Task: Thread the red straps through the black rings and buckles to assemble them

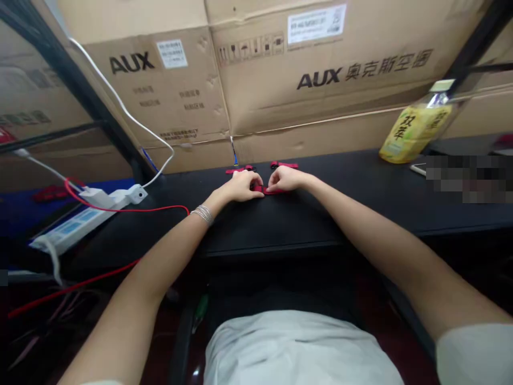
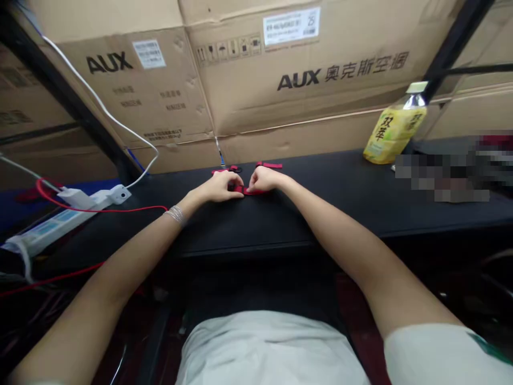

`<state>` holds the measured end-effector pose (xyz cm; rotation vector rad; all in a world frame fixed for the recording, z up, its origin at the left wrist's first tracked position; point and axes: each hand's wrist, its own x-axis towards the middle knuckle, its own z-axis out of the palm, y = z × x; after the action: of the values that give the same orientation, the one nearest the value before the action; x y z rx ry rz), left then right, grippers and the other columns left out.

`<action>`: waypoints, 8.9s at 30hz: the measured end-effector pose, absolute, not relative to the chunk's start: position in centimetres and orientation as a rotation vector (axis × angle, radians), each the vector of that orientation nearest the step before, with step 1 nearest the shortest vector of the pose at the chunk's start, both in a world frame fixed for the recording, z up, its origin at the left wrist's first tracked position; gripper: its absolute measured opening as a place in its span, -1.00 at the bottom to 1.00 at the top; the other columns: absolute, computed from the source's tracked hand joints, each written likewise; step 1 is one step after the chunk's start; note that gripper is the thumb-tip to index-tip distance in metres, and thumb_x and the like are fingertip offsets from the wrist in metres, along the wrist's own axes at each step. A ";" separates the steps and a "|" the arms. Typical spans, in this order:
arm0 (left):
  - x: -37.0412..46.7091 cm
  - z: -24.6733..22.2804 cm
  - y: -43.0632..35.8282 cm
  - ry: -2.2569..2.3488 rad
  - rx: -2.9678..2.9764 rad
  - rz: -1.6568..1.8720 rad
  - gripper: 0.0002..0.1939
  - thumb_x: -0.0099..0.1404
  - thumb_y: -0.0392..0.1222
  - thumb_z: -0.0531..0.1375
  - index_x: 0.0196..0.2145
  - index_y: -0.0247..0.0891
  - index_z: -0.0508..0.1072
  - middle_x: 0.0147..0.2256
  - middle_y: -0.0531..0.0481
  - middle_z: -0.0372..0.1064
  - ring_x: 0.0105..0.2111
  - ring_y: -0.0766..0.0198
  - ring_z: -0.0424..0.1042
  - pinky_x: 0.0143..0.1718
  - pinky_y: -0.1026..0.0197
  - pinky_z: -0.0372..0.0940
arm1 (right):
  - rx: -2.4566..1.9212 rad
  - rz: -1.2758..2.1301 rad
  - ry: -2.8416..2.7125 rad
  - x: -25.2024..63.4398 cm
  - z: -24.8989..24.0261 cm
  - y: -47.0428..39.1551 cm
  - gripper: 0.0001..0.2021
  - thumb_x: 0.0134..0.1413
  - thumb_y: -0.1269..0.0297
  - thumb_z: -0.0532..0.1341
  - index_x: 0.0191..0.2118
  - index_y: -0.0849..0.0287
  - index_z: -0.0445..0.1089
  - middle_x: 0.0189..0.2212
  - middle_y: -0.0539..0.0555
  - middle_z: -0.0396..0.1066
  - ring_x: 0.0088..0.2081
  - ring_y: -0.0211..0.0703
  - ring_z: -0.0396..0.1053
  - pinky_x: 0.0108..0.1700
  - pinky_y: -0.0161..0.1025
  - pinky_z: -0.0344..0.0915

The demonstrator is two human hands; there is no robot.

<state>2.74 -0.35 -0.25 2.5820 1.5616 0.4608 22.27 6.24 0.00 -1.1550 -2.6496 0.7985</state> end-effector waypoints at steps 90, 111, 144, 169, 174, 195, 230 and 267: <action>2.6 -0.9 0.2 1.497 2.420 0.603 -0.54 0.27 0.17 0.11 -0.26 -0.31 0.53 -0.33 -0.08 0.50 -0.36 0.21 0.39 -0.31 0.22 0.20 | -1.030 1.033 -2.446 22.7 0.5 6.4 -0.74 -0.09 0.19 0.38 -0.53 0.26 0.36 -0.62 -0.01 0.32 -0.54 -0.33 0.24 -0.39 -0.34 0.21; 2.9 -0.8 1.0 1.530 1.999 0.642 -0.78 0.11 -0.12 0.20 -0.48 -0.34 0.54 -0.59 0.05 0.34 -0.57 0.37 0.20 -0.52 0.27 0.09 | -1.058 1.337 -2.253 22.2 0.2 7.0 -0.75 -0.20 0.29 0.46 -0.50 0.30 0.40 -0.60 0.01 0.37 -0.53 -0.34 0.33 -0.37 -0.36 0.38; -1.7 0.0 1.2 1.545 2.125 0.415 -0.64 -0.07 0.05 0.34 -0.40 -0.30 0.60 -0.49 -0.03 0.49 -0.51 0.27 0.34 -0.46 0.25 0.19 | -0.954 0.342 -2.719 19.6 -1.6 4.0 -0.62 0.13 0.11 0.27 0.05 0.10 0.43 0.02 0.19 0.41 0.07 0.08 0.31 0.10 -0.02 0.19; -1.2 0.6 0.7 1.581 2.065 0.370 -0.69 0.02 0.02 0.30 -0.48 -0.34 0.56 -0.63 0.04 0.35 -0.63 0.37 0.19 -0.55 0.29 0.08 | -0.926 0.316 -2.690 19.5 -1.5 3.6 -0.68 0.08 0.13 0.31 -0.07 0.16 0.49 -0.10 0.14 0.47 -0.05 -0.02 0.39 0.00 -0.17 0.25; -1.1 0.7 0.7 1.629 2.135 0.255 -0.70 0.08 0.01 0.24 -0.48 -0.32 0.54 -0.63 0.06 0.32 -0.60 0.35 0.19 -0.52 0.27 0.06 | -0.898 0.290 -2.721 19.5 -1.6 3.7 -0.69 0.12 0.15 0.27 -0.07 0.18 0.49 -0.08 0.16 0.47 -0.03 -0.01 0.39 0.02 -0.17 0.25; -1.9 -0.2 1.4 1.641 2.224 0.238 -0.64 0.06 0.07 0.21 -0.44 -0.32 0.55 -0.58 0.03 0.36 -0.55 0.32 0.21 -0.48 0.26 0.09 | -0.879 0.367 -2.746 20.0 -1.3 4.2 -0.62 0.09 0.13 0.31 0.00 0.19 0.50 -0.07 0.16 0.49 -0.06 -0.06 0.43 -0.02 -0.26 0.30; -2.2 1.1 0.6 1.552 2.148 0.178 -0.65 0.01 0.06 0.27 -0.40 -0.31 0.59 -0.50 0.00 0.48 -0.51 0.31 0.31 -0.45 0.29 0.16 | -0.807 0.819 -2.603 20.9 -1.3 5.7 -0.55 -0.07 0.15 0.39 -0.04 0.26 0.52 -0.24 0.10 0.52 -0.23 -0.22 0.42 -0.15 -0.32 0.32; -0.7 -0.4 1.1 1.821 2.281 0.632 -0.54 0.17 -0.04 0.27 -0.04 -0.36 0.50 -0.13 -0.17 0.51 -0.22 0.15 0.46 -0.13 0.17 0.34 | -1.142 0.490 -2.441 23.4 -2.5 10.7 -0.69 0.01 0.39 0.29 -0.07 0.22 0.54 -0.17 0.10 0.54 -0.16 -0.19 0.46 0.03 -0.26 0.34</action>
<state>-0.70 1.10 -0.40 2.2813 1.8206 0.6323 23.40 10.67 -2.55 -1.1418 -2.4410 0.4903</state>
